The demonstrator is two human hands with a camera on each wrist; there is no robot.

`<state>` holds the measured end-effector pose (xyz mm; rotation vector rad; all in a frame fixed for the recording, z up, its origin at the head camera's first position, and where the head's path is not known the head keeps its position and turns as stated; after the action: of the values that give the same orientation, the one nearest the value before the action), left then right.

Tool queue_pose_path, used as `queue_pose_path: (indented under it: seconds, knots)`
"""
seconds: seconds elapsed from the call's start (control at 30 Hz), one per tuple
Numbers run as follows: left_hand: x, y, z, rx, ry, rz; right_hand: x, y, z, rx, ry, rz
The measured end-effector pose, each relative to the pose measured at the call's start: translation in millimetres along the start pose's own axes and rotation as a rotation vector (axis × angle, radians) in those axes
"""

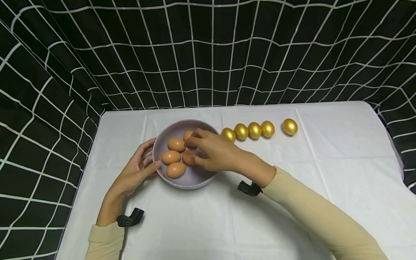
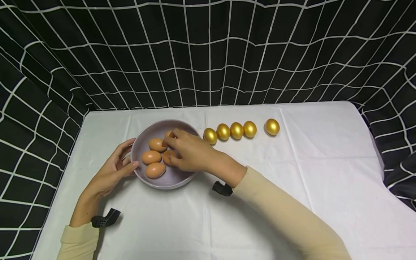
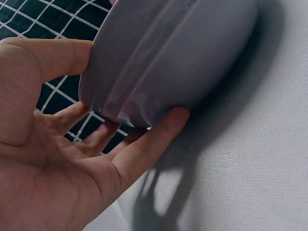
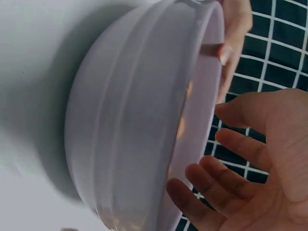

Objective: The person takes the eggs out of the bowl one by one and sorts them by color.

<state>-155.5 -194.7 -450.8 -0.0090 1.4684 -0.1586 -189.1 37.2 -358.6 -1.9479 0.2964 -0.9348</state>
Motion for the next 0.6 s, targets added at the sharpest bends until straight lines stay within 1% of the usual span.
queue_pose_path:
  seconds: [0.27, 0.43, 0.6]
  knots:
    - [-1.1, 0.2, -0.3, 0.000, -0.008, 0.003, 0.5, 13.9, -6.1, 0.070, -0.021, 0.031]
    - [-1.2, -0.2, -0.2, -0.005, -0.021, 0.007, 2.6, 23.4, -14.6, 0.156, -0.044, 0.043]
    - [-1.7, 0.5, 0.1, 0.004, -0.015, 0.014, 1.4, 34.4, -19.0, 0.242, -0.043, 0.071]
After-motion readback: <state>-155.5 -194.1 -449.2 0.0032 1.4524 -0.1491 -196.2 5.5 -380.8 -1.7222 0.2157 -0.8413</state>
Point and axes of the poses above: each hand's wrist, its own z-axis away from the middle knuckle, its own y-axis out of the palm, x = y × z, the point moved 6 cm from there along -z, towards the middle knuckle, and after that the axes turned 14 degrees about -x, right-handed, at the moved point
